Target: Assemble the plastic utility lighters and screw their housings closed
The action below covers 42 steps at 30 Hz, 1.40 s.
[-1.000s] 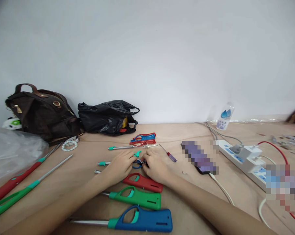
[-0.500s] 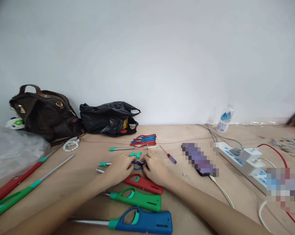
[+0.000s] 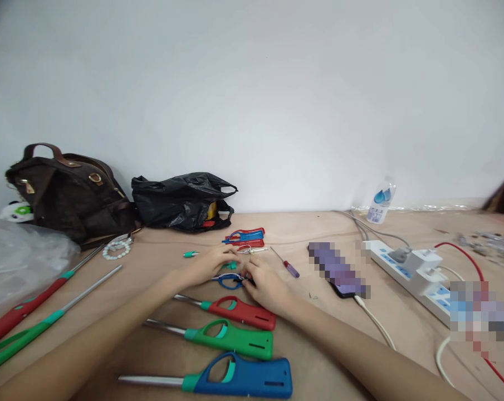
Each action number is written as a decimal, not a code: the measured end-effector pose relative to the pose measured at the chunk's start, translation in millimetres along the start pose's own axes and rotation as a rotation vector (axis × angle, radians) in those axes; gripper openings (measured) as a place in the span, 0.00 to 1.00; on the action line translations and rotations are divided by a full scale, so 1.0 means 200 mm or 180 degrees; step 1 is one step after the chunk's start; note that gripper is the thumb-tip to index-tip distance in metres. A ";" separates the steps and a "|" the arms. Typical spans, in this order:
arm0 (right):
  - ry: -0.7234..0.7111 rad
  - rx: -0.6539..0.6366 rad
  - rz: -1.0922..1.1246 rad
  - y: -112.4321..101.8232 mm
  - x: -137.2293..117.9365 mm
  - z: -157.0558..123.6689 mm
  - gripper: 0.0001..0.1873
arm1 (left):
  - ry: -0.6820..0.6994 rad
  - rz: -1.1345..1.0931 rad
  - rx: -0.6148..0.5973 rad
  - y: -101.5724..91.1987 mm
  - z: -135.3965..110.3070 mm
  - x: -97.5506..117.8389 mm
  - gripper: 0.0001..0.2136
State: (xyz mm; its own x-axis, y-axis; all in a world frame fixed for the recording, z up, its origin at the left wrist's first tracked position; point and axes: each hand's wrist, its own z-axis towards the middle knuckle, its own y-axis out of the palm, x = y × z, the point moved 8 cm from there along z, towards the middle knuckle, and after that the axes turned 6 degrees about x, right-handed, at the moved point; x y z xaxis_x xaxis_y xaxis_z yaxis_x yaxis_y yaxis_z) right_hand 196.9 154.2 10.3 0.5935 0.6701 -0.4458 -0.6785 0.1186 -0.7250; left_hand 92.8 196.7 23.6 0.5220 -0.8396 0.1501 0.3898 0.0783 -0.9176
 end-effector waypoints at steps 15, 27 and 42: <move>-0.0021 -0.0052 -0.0178 -0.04 0.03 0.01 0.04 | 0.0561 0.0804 -0.0210 -0.03 0.08 0.05 0.04; 0.0184 0.0148 -0.0008 -0.04 0.04 0.01 0.08 | -0.0565 0.0260 0.0067 -0.07 -0.17 0.06 0.06; 0.0272 0.0196 0.0116 -0.03 0.06 0.01 0.09 | -0.1129 -0.0019 0.0211 -0.06 -0.17 0.09 0.05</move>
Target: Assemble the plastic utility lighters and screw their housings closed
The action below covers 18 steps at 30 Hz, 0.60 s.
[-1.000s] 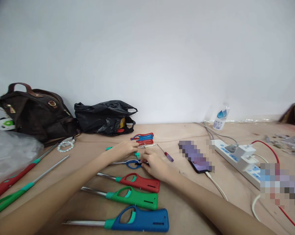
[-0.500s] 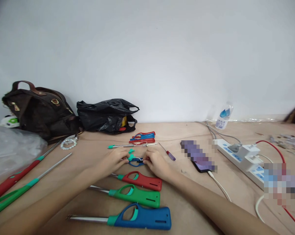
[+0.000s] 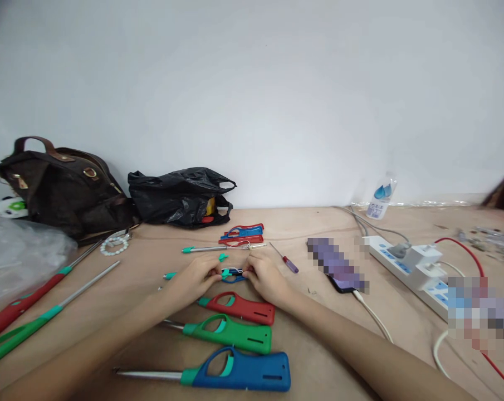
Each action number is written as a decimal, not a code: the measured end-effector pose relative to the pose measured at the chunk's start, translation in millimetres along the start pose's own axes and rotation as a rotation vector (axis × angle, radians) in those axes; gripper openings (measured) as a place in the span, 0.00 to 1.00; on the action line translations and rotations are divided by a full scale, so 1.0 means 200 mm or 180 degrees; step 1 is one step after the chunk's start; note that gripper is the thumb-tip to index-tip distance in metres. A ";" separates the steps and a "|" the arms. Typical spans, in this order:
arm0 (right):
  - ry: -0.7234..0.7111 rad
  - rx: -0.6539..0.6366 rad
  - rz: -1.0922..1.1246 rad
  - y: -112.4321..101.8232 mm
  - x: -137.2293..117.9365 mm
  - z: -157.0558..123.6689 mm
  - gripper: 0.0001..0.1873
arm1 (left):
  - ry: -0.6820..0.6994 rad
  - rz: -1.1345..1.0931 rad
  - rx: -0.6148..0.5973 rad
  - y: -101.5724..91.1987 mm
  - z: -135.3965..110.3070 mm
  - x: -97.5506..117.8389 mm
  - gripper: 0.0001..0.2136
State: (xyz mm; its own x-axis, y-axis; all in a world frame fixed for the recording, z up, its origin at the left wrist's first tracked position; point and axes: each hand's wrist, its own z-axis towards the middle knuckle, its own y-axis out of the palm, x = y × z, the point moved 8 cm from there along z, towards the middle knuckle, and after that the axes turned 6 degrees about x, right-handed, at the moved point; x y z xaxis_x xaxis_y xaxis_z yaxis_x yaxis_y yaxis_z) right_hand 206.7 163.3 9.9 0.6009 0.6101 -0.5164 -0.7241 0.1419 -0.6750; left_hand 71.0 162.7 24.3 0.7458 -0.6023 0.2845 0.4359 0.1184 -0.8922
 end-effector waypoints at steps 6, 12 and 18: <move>-0.0050 0.0033 -0.0038 0.00 -0.01 0.00 0.10 | -0.0286 -0.0661 0.0031 -0.04 0.00 -0.04 0.05; -0.0085 0.0034 -0.0043 0.00 -0.01 0.00 0.09 | -0.0626 -0.1527 -0.0046 -0.04 0.00 -0.07 0.07; -0.0079 0.0013 0.0001 0.01 0.00 0.00 0.08 | -0.0696 -0.1807 0.0332 -0.05 0.00 -0.11 0.08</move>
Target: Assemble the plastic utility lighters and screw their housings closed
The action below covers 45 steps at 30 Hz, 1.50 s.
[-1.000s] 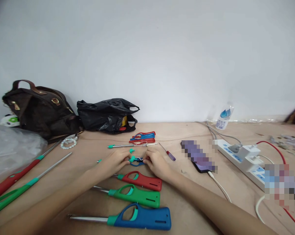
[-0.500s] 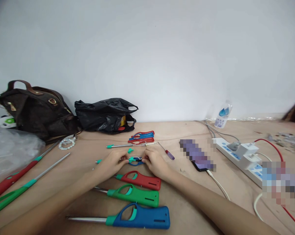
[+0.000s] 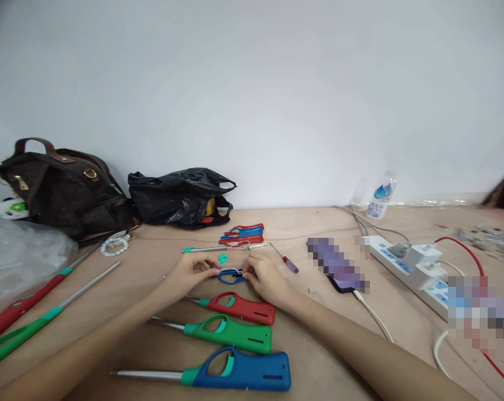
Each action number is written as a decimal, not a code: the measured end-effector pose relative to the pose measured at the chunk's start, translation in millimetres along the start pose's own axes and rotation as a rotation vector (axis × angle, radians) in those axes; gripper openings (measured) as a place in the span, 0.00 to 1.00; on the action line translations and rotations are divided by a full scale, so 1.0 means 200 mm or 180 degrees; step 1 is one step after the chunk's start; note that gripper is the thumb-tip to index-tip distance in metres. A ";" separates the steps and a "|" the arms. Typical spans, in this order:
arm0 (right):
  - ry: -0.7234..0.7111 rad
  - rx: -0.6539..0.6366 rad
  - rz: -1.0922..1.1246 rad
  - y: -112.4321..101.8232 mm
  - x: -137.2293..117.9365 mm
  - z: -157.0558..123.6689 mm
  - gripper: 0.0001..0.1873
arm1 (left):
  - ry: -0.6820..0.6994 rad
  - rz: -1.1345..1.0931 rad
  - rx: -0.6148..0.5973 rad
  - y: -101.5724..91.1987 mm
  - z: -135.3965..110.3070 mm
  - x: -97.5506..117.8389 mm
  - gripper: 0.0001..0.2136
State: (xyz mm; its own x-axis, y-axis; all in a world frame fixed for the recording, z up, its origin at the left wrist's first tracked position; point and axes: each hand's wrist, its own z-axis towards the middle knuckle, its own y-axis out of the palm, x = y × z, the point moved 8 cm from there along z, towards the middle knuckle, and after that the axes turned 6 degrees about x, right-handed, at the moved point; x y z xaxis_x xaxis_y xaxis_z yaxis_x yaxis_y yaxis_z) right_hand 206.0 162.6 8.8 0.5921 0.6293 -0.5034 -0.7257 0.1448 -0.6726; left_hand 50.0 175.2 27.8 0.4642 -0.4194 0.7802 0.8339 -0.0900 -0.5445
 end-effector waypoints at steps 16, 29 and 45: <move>-0.0004 -0.0003 0.0104 0.01 0.01 -0.01 0.09 | 0.0033 -0.0711 0.0197 0.00 -0.02 0.01 0.10; -0.0011 0.0000 0.0076 0.01 0.02 -0.01 0.09 | -0.0055 -0.0598 0.0016 0.05 -0.02 -0.04 0.10; 0.0019 -0.0030 0.0075 -0.01 -0.03 0.00 0.10 | 0.1367 0.1522 -0.1084 0.08 -0.08 -0.01 0.07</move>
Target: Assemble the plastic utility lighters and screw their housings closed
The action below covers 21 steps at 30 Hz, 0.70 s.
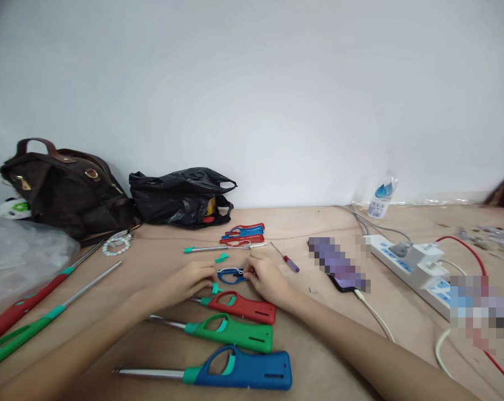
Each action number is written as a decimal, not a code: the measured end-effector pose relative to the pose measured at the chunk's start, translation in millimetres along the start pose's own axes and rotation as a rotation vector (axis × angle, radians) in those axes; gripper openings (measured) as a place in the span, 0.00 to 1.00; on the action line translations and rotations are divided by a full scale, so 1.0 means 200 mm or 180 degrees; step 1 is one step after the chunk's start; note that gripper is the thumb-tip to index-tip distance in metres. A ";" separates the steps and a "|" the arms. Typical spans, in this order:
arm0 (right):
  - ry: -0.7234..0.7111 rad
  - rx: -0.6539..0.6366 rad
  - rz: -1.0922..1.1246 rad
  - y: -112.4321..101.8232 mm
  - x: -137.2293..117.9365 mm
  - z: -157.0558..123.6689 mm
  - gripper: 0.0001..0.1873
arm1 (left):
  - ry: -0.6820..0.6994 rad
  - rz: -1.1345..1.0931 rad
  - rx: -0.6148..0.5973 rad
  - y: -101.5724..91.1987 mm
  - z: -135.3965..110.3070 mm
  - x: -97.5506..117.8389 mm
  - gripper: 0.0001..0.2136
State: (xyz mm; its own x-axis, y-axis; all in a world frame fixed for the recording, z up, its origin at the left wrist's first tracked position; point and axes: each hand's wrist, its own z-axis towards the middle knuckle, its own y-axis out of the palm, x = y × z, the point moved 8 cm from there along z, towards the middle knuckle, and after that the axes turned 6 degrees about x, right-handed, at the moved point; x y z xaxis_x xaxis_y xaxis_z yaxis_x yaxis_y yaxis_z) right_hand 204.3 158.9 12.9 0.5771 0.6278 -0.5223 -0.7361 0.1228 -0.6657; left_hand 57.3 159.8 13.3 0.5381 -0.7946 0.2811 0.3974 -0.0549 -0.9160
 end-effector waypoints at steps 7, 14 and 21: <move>0.0085 0.0012 0.0094 0.02 0.03 -0.01 0.10 | -0.0532 -0.0179 0.0606 -0.06 0.03 -0.03 0.06; 0.0194 0.0022 0.0277 0.05 0.08 -0.02 0.08 | -0.0760 -0.0297 0.0694 -0.03 0.08 -0.02 0.06; 0.0445 -0.0064 0.0484 0.05 0.09 -0.02 0.08 | -0.0600 -0.0293 0.0686 0.01 0.11 0.01 0.06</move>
State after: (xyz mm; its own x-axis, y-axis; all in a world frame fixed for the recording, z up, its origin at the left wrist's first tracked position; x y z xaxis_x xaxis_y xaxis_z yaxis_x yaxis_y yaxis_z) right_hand 208.8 168.5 -5.9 0.5044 0.5250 -0.6855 -0.8120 0.0185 -0.5834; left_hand 75.5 172.6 19.0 0.6130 -0.6650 0.4267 0.5887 0.0242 -0.8080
